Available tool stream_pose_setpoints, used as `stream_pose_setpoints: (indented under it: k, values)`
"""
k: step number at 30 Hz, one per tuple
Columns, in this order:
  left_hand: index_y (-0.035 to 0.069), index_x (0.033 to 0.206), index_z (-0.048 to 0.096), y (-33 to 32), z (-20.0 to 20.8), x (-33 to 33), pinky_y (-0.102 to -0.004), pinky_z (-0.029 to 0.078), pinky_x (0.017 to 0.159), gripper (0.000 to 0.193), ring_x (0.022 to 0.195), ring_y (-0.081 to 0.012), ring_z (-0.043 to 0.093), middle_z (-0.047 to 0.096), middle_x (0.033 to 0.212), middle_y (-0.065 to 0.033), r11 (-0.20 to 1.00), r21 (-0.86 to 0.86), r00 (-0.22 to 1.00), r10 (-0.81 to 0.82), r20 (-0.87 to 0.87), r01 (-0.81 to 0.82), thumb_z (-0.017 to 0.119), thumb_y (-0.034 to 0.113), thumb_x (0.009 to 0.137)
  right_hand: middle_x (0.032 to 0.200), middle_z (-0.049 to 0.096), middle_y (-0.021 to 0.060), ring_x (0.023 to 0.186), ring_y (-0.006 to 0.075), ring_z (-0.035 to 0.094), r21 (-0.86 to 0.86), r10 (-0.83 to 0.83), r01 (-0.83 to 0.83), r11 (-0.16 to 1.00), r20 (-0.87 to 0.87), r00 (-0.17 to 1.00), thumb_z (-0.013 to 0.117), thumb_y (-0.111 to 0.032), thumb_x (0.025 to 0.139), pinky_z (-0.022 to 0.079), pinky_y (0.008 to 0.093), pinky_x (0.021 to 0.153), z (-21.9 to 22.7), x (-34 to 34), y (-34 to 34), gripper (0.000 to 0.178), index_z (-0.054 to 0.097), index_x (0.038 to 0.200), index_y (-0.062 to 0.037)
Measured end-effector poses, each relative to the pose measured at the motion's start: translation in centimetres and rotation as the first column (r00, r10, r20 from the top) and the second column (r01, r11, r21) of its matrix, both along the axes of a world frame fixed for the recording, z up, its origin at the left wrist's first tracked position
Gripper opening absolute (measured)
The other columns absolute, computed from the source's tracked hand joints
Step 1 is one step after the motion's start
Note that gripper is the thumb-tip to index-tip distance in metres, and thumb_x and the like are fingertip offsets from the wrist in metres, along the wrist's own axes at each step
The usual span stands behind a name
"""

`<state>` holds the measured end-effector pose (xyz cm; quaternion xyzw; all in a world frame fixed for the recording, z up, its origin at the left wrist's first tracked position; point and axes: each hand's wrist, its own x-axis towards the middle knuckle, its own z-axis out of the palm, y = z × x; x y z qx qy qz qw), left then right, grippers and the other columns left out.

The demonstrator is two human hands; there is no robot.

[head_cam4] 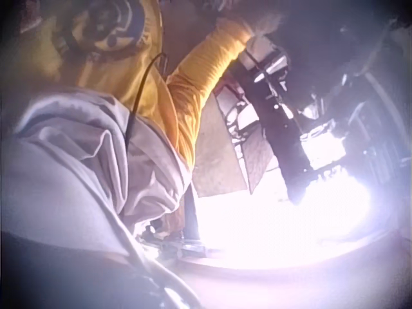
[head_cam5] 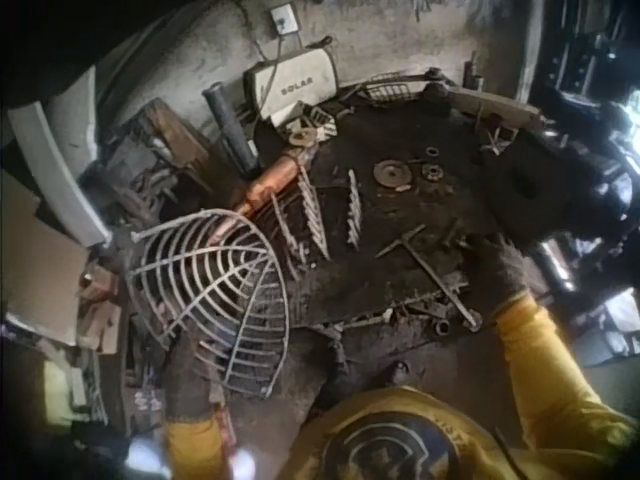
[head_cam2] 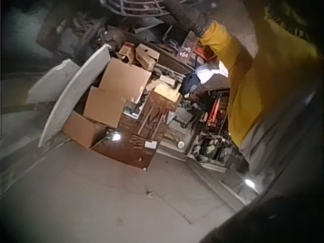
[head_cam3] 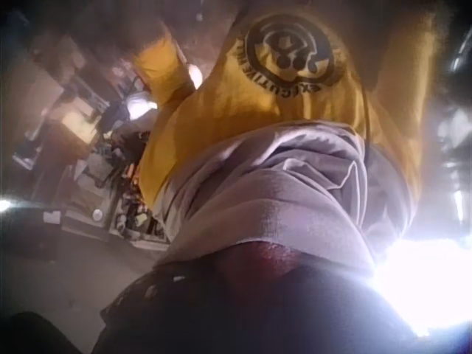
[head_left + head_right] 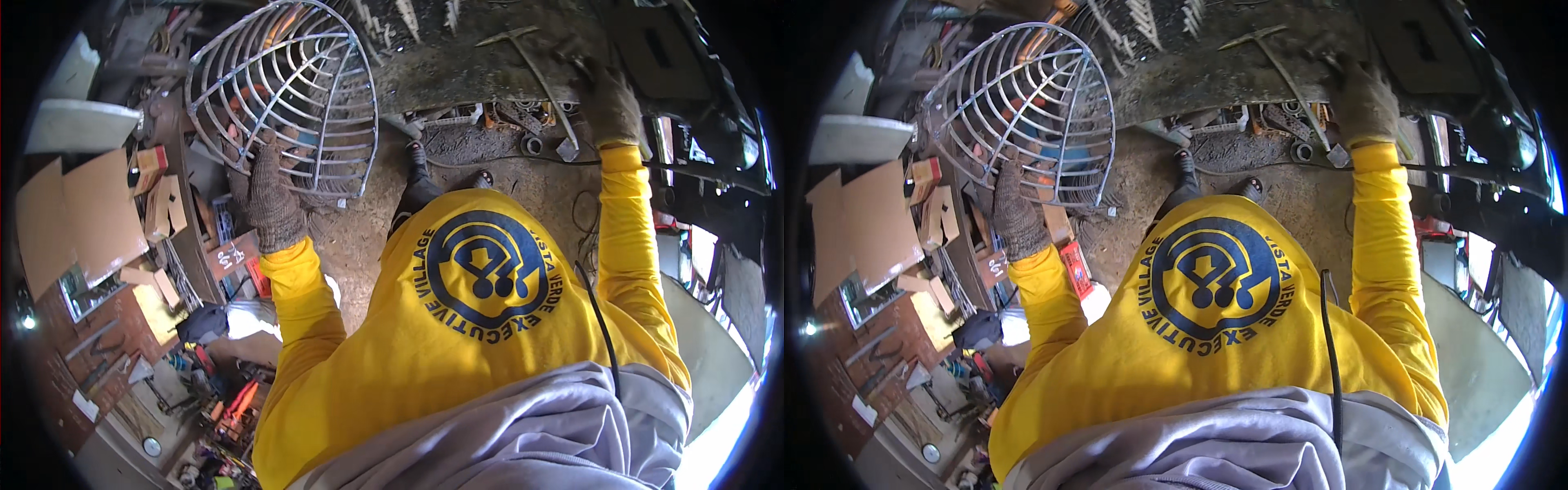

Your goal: The person uses a hammer to shape a curved metal wire frame on a workshop table and then welds parts of the frame together using a welding torch.

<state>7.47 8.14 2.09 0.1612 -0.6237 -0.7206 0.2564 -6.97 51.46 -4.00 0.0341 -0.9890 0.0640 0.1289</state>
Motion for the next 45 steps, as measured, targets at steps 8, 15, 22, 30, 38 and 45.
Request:
stream_pose_setpoints:
  k: [8, 15, 22, 30, 38, 45]
  values:
    - [0.005, 0.14, 0.039, -3.3, -1.8, 1.0, -0.0435, 0.055, 0.091, 0.053, 0.113, -0.0311, 0.058, 0.048, 0.135, -0.0182, 0.992, -0.088, 0.996, 0.083, -0.033, -0.086, 0.056, -0.002, 0.09, 0.101, 0.062, 0.0261, 0.097, 0.0448, 0.059, 0.01, -0.011, 0.009, 1.0, 0.226, 0.974, 0.054, -0.038, 0.09, 0.046, 0.0521, 0.082, 0.4, -1.6, 1.1, 0.039, 0.058, 0.114, -0.0077]
    - [0.001, 0.14, 0.04, -7.2, -4.9, -0.9, -0.0323, 0.052, 0.089, 0.059, 0.11, -0.0216, 0.059, 0.052, 0.13, -0.0146, 0.998, 0.022, 0.996, -0.051, -0.072, 0.053, 0.065, 0.005, 0.087, 0.096, 0.061, 0.0039, 0.064, 0.0067, 0.051, -0.921, 0.174, 0.008, 0.389, 0.082, 0.981, 0.053, -0.024, 0.097, 0.044, 0.0209, 0.055, 3.6, 8.5, -10.4, 0.033, 0.055, 0.124, -0.0051]
    - [0.0, 0.136, 0.046, -9.4, -4.5, -3.1, -0.0308, 0.054, 0.085, 0.051, 0.103, -0.0214, 0.063, 0.056, 0.128, -0.0158, 0.964, -0.105, 0.968, -0.25, -0.032, 0.246, 0.064, 0.012, 0.091, 0.078, 0.057, -0.0015, 0.064, 0.0061, 0.05, -0.913, 0.292, 0.147, 0.381, 0.269, 0.918, 0.057, -0.027, 0.096, 0.044, 0.0229, 0.058, -2.2, 14.3, -19.6, 0.034, 0.058, 0.118, -0.0006]
    - [-0.001, 0.135, 0.045, -11.2, -4.9, -4.5, -0.0309, 0.052, 0.085, 0.047, 0.099, -0.0211, 0.065, 0.061, 0.118, -0.0171, 0.914, -0.085, 0.917, -0.391, 0.074, 0.397, 0.06, 0.015, 0.094, 0.085, 0.067, 0.0085, 0.078, 0.0132, 0.061, -0.823, 0.243, 0.212, 0.527, 0.385, 0.89, 0.06, -0.024, 0.093, 0.049, 0.0293, 0.07, -4.2, 18.6, -23.9, 0.032, 0.06, 0.114, 0.0005]
    - [-0.004, 0.137, 0.042, -12.7, -8.1, -5.1, -0.0319, 0.043, 0.096, 0.054, 0.111, -0.0185, 0.055, 0.056, 0.125, -0.0144, 0.908, -0.179, 0.925, -0.378, 0.032, 0.378, 0.063, 0.017, 0.092, 0.091, 0.068, 0.0153, 0.083, 0.0261, 0.067, -0.779, 0.167, 0.264, 0.568, 0.424, 0.89, 0.062, -0.024, 0.09, 0.05, 0.0339, 0.075, -5.1, 20.6, -25.3, 0.032, 0.061, 0.113, -0.0014]
    - [-0.002, 0.14, 0.039, -11.7, -5.7, -5.0, -0.0345, 0.036, 0.105, 0.056, 0.122, -0.0223, 0.05, 0.05, 0.136, -0.0163, 0.845, -0.38, 0.922, -0.38, 0.07, 0.377, 0.061, 0.016, 0.092, 0.089, 0.065, 0.017, 0.081, 0.0302, 0.066, -0.791, 0.177, 0.21, 0.575, 0.37, 0.912, 0.063, -0.025, 0.089, 0.05, 0.0356, 0.072, -5.2, 20.3, -25.5, 0.032, 0.061, 0.111, -0.0013]
